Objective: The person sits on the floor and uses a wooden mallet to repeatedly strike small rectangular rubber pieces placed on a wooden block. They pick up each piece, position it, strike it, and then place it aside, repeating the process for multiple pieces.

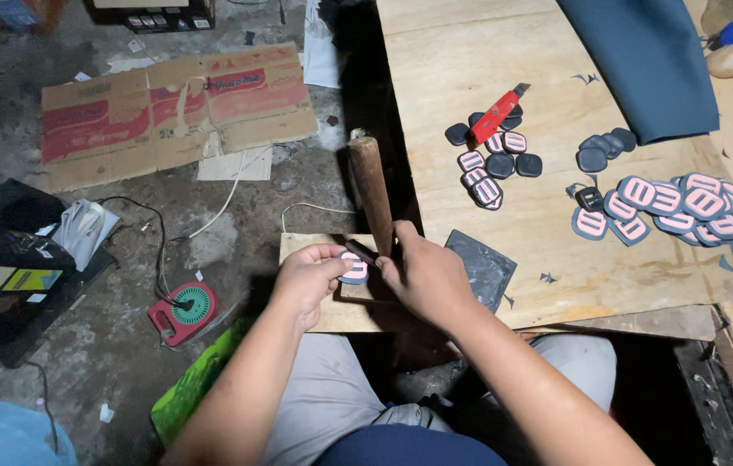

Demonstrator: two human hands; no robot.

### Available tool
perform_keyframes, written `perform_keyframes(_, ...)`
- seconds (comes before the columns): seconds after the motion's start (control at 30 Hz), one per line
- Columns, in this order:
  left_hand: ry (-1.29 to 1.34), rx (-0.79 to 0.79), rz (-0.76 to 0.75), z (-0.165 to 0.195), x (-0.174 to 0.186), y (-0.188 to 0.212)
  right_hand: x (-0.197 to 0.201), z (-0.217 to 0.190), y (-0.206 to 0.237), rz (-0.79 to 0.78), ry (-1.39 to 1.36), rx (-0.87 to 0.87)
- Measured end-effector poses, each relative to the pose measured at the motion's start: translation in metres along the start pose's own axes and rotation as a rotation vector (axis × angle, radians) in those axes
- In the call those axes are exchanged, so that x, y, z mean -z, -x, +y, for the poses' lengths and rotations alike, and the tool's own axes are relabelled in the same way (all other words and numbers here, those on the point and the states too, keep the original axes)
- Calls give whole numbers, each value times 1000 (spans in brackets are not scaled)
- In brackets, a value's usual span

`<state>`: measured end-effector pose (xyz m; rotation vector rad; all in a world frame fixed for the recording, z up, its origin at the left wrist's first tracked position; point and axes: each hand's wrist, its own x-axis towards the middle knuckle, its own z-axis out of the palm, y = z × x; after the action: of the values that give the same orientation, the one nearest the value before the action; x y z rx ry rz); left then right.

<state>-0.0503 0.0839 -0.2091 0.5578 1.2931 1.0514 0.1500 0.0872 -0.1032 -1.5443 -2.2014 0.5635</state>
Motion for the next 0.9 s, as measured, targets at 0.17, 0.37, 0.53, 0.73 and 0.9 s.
perform_keyframes(0.17,-39,-30,43,3,-4,3,-3,-1,-16,-4,-16,-17)
perform_keyframes(0.37,-61,-14,100,5,-3,7,1,-6,-1,-24,-14,6)
perform_keyframes(0.53,33,76,29,7,5,3,5,-4,-9,-29,-1,24)
perform_keyframes(0.73,-323,-270,9,-1,0,-2,6,-8,-18,-56,2,7)
perform_keyframes(0.9,-268,-218,22,-2,2,-2,14,-3,-8,-89,76,75)
